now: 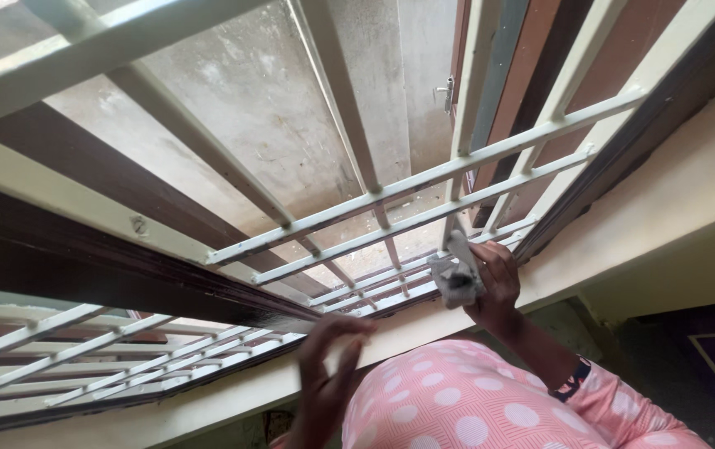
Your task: The person uses a cloth to wipe the metal bars of a window grille. They systematically clean the horizontal and vertical bars, moving the cloth along the metal surfaces to remove dust or dirt.
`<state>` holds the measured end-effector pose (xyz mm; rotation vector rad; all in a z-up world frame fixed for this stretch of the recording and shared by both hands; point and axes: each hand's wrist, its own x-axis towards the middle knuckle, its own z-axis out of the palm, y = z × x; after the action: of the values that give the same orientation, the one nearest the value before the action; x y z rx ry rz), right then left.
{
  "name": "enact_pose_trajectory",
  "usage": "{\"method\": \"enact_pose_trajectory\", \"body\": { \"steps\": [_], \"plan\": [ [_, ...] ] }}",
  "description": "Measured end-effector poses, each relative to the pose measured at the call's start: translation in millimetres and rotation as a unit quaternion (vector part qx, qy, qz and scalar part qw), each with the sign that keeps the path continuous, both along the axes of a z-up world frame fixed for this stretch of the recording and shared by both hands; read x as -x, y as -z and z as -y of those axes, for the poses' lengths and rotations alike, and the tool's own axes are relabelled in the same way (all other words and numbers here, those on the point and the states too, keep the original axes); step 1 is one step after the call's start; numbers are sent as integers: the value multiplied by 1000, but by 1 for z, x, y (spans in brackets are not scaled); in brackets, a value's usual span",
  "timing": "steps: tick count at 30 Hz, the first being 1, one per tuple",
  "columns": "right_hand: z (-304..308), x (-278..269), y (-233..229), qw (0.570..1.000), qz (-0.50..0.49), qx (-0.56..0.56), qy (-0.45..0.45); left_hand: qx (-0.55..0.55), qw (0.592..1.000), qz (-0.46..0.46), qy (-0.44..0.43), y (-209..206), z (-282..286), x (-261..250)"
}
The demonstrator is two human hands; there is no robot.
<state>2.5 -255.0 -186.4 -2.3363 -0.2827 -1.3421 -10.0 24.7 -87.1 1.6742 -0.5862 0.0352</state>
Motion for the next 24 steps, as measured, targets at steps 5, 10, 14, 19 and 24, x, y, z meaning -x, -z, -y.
{"method": "enact_pose_trajectory", "body": {
  "steps": [5, 10, 14, 19, 24],
  "plan": [
    [-45, -1, -8, 994, -66, -19, -90, 12, 995, 91, -29, 43, 50, -11],
    [-83, 1, -50, 986, -24, -36, -164, 13, 982, 123, -143, 22, 6, -19],
    [-88, -12, -77, 979, 115, 85, -148, 12, 949, 226, -221, -2, -24, -22],
    [-128, -47, -98, 959, 137, 153, -195, -33, 860, 354, -366, -12, -40, -41],
    [-127, -53, -106, 957, 139, 166, -196, -133, 784, 464, -391, -4, -44, -53]
  ]
}}
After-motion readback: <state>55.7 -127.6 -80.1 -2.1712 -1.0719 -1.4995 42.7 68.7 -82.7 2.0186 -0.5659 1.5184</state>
